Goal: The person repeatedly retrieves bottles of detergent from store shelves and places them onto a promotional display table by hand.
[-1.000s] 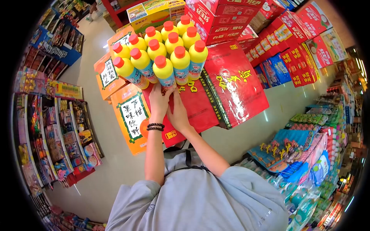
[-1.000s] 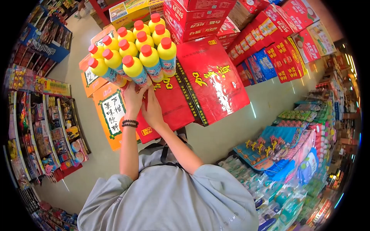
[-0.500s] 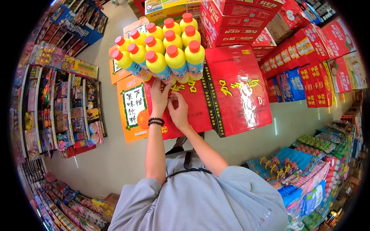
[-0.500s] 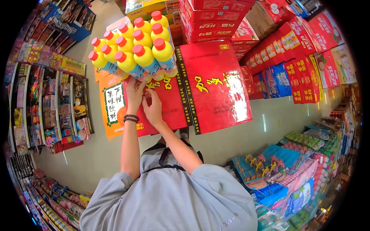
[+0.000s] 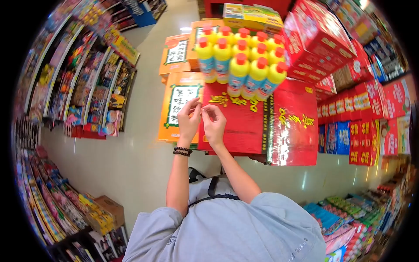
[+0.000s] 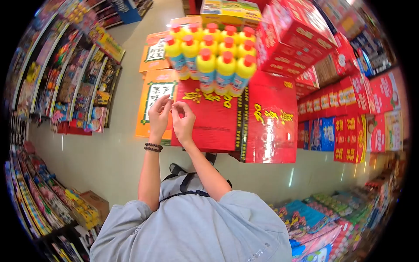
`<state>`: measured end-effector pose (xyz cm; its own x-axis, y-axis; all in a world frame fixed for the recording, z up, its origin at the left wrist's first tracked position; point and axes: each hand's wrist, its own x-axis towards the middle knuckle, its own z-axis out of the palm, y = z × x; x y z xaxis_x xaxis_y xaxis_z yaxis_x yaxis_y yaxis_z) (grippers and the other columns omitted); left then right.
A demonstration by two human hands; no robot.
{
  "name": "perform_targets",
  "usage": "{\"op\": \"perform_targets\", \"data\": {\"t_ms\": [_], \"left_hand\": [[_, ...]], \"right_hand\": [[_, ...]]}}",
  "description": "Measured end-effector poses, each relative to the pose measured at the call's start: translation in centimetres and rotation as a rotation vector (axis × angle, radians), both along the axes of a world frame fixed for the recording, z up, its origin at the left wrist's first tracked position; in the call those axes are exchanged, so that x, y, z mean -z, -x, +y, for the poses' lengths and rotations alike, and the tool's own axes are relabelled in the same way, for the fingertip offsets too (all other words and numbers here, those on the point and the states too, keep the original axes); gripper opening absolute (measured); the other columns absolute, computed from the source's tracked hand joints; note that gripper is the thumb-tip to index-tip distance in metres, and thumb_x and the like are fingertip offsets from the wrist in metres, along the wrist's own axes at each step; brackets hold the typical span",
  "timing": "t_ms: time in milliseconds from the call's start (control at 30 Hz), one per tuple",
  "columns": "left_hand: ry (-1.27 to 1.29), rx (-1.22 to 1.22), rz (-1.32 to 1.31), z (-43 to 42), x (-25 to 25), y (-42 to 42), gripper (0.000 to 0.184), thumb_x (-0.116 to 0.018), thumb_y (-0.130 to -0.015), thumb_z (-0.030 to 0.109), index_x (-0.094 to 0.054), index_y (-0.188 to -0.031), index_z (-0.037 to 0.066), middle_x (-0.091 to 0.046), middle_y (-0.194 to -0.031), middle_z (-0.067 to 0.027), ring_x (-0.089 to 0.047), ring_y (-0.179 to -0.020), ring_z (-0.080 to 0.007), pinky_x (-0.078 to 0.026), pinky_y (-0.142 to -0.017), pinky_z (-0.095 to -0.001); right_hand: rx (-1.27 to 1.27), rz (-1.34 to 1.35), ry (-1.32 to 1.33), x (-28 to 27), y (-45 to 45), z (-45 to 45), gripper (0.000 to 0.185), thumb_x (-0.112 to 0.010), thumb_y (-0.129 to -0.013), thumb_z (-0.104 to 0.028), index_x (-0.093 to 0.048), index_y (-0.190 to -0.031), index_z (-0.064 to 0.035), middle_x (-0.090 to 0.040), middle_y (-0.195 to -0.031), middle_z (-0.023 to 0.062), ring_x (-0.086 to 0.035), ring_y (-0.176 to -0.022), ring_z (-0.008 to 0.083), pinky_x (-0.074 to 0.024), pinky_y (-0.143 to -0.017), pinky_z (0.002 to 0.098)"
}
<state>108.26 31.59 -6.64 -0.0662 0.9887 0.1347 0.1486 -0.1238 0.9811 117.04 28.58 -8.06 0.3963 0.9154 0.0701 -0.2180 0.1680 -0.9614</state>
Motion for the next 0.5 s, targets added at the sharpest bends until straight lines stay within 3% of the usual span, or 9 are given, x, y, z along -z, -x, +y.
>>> {"op": "perform_targets", "data": {"t_ms": [67, 200, 333, 500], "left_hand": [[-0.04, -0.061, 0.004, -1.1, -1.2, 3.6, 0.023, -0.061, -0.091, 0.002, -0.066, -0.113, 0.0, -0.071, -0.093, -0.0114, -0.068, -0.087, -0.0147, -0.055, -0.077, -0.0283], [-0.066, -0.205, -0.027, -3.9, -3.3, 13.2, 0.021, -0.06, -0.092, 0.004, -0.066, -0.112, -0.001, -0.071, -0.094, -0.0107, -0.068, -0.086, -0.0144, -0.054, -0.076, -0.0273], [-0.071, -0.377, -0.085, -7.3, -4.3, 23.1, 0.02, -0.06, -0.093, 0.005, -0.066, -0.11, -0.001, -0.071, -0.096, -0.0104, -0.068, -0.089, -0.0149, -0.054, -0.077, -0.0276], [-0.118, -0.541, -0.098, -12.6, -6.0, 34.9, 0.019, -0.06, -0.093, 0.007, -0.067, -0.108, 0.0, -0.072, -0.095, -0.0105, -0.07, -0.09, -0.0163, -0.054, -0.078, -0.0287]], "right_hand": [[-0.062, 0.064, -0.019, -0.3, 3.9, -0.1, 0.01, -0.062, -0.09, 0.001, -0.064, -0.1, 0.0013, -0.068, -0.09, 0.0029, -0.062, -0.081, 0.0076, -0.0493, -0.071, 0.0234], [-0.261, 0.139, -0.054, -2.8, 12.7, -2.0, 0.014, -0.061, -0.092, 0.0, -0.065, -0.105, 0.0027, -0.069, -0.099, 0.0065, -0.062, -0.084, 0.0094, -0.0505, -0.074, 0.0237], [-0.514, 0.198, -0.01, -4.3, 21.4, -4.7, 0.019, -0.059, -0.091, 0.002, -0.062, -0.111, 0.0015, -0.064, -0.096, 0.0028, -0.06, -0.087, 0.0076, -0.0494, -0.078, 0.0226], [-0.763, 0.162, -0.029, -5.3, 32.5, -8.0, 0.025, -0.057, -0.091, 0.004, -0.059, -0.116, 0.001, -0.057, -0.09, -0.0005, -0.055, -0.081, 0.0063, -0.0466, -0.072, 0.022]]}}
